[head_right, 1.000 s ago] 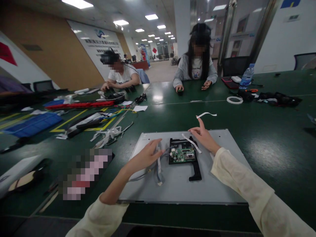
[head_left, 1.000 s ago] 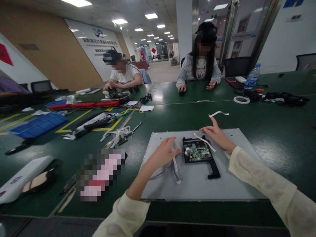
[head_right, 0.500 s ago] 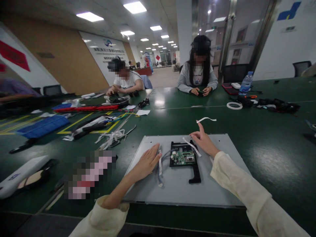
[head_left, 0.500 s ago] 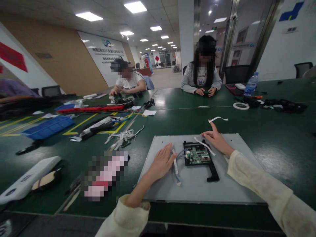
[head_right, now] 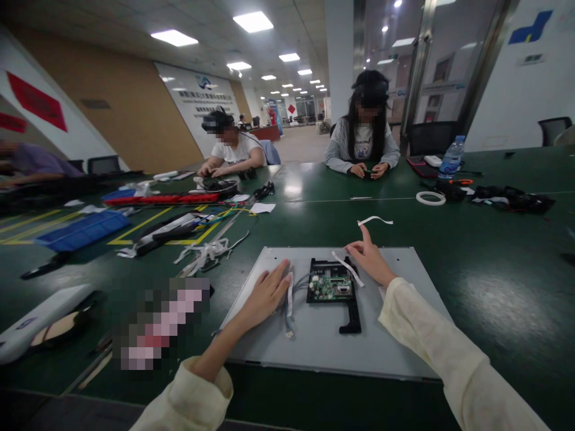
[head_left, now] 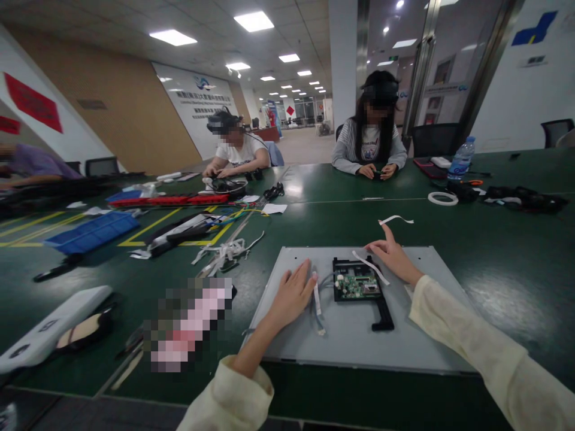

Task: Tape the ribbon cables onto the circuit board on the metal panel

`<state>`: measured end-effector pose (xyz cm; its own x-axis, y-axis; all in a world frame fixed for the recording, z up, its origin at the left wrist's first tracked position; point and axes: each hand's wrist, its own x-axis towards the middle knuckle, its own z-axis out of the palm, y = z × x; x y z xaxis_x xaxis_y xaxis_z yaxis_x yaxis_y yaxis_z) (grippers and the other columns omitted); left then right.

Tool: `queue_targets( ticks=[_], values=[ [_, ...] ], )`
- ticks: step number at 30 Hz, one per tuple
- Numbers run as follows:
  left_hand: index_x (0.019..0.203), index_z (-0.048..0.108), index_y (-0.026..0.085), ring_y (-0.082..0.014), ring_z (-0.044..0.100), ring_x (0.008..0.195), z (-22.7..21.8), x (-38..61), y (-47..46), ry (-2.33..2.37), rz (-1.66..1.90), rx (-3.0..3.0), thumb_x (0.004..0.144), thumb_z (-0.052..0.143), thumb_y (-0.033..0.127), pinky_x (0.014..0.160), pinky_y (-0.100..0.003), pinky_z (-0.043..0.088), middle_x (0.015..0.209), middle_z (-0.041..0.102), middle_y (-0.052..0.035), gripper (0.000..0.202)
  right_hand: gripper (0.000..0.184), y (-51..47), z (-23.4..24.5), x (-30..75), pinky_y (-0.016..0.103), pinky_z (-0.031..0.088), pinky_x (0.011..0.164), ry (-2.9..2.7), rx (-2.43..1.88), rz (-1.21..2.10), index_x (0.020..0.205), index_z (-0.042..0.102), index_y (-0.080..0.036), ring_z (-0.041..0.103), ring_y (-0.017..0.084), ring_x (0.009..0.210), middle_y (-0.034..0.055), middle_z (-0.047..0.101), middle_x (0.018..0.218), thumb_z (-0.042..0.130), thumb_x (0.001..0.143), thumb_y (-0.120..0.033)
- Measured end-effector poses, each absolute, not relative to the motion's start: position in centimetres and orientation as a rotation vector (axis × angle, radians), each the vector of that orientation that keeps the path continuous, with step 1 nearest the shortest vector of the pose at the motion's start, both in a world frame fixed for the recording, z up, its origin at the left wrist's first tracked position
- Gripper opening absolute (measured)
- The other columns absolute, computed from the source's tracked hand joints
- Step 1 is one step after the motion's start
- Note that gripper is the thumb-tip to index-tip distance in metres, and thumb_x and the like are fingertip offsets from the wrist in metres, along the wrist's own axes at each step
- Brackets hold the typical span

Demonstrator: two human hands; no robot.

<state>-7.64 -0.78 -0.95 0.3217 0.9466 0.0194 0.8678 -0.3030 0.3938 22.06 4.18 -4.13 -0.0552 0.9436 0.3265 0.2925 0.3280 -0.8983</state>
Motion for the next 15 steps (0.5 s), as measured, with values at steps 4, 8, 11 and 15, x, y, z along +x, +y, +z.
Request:
queue_targets(
  ticks=[4,8,11,15],
  values=[
    [0.145,0.024,0.017,-0.02,0.022,0.141,-0.4,-7.5,-1.1,1.642,0.431,2.14,0.095,0.02,0.048,0.115,-0.042,0.01,0.15,0.03,-0.0122,0.059,0.081,4.2,-4.4,22.1,0.041,0.047,0.091,-1.573,-1.17,0.806,0.149,0.001,-0.021,0.066,0.021,0.092,0.0035,0.071,0.095,0.049,0.086,-0.039],
    [0.148,0.013,0.017,-0.026,0.021,0.141,1.8,-6.6,-3.0,1.653,0.409,2.117,0.094,0.024,0.049,0.113,-0.049,0.013,0.152,0.024,-0.0145,0.064,0.08,4.4,-4.5,22.1,0.042,0.047,0.091,-1.568,-1.156,0.817,0.148,0.001,-0.02,0.066,0.021,0.092,0.005,0.07,0.096,0.049,0.087,-0.04],
    [0.147,0.016,0.022,-0.0288,0.022,0.141,4.3,-5.0,-4.3,1.602,0.317,2.235,0.093,0.029,0.051,0.112,-0.055,0.013,0.152,0.026,-0.012,0.063,0.08,4.5,-4.7,22.1,0.042,0.047,0.092,-1.571,-1.153,0.822,0.148,0.003,-0.02,0.065,0.021,0.092,0.0057,0.07,0.096,0.049,0.087,-0.041],
    [0.142,0.027,0.019,-0.0264,0.03,0.137,5.8,-1.9,-3.5,1.51,0.272,2.393,0.094,0.032,0.043,0.11,-0.05,0.025,0.15,0.032,-0.011,0.054,0.082,4.6,-4.8,22.0,0.041,0.046,0.092,-1.546,-1.137,0.841,0.148,0.002,-0.019,0.065,0.02,0.092,0.0059,0.07,0.096,0.051,0.086,-0.04]
  ],
)
